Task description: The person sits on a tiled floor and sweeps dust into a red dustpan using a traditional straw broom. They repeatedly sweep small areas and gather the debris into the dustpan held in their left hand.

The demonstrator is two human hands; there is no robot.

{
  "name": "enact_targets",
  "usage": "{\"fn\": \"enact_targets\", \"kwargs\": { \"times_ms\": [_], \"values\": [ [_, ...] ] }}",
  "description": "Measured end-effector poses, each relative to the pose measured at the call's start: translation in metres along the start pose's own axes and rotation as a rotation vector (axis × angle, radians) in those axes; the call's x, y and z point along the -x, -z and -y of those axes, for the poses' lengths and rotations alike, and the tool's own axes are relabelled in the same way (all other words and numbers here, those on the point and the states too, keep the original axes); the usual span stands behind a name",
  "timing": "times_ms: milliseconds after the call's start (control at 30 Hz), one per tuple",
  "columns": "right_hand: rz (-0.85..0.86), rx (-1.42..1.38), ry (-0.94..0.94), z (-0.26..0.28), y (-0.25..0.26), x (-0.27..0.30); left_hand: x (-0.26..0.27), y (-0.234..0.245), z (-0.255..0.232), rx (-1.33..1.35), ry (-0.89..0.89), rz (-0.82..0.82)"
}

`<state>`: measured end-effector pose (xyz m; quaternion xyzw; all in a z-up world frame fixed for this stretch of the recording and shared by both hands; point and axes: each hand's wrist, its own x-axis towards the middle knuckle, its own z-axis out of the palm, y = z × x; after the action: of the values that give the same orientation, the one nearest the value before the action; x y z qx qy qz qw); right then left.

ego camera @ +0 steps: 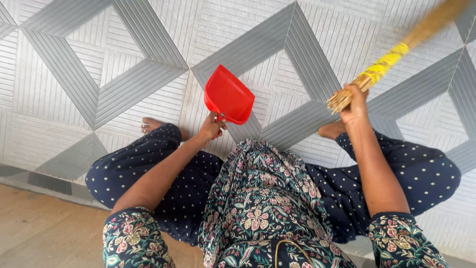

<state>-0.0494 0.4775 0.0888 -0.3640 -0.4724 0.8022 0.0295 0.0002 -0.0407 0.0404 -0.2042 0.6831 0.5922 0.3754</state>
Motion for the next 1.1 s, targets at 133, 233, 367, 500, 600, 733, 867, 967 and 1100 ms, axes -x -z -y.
{"fn": "enact_targets", "kwargs": {
  "times_ms": [133,233,367,500,600,733,867,967,1100],
  "values": [
    [0.228,0.169,-0.057,-0.015,-0.051,0.024,-0.006,0.002,-0.004,0.032,-0.022,-0.011],
    [0.394,0.225,-0.284,-0.032,-0.079,0.049,-0.006,0.001,-0.004,0.036,-0.038,0.000],
    [0.441,0.462,-0.273,-0.049,-0.125,0.115,-0.004,-0.001,0.001,0.058,-0.070,-0.015],
    [0.563,0.558,-0.351,-0.047,-0.147,0.154,-0.016,0.011,0.002,0.108,-0.099,-0.069],
    [0.607,0.601,-0.343,-0.040,-0.146,0.159,-0.028,0.023,0.004,0.129,-0.099,-0.141],
    [0.627,0.547,-0.278,-0.018,-0.141,0.148,-0.038,0.032,0.004,0.143,-0.133,-0.187],
    [0.503,0.389,-0.105,0.020,-0.128,0.138,-0.035,0.030,0.005,0.174,-0.100,-0.147],
    [0.404,0.190,0.045,0.044,-0.112,0.115,-0.025,0.025,0.005,0.122,-0.078,-0.104],
    [0.142,-0.098,0.124,0.049,-0.056,0.057,-0.009,0.020,0.007,0.084,-0.046,-0.058]
  ]
}}
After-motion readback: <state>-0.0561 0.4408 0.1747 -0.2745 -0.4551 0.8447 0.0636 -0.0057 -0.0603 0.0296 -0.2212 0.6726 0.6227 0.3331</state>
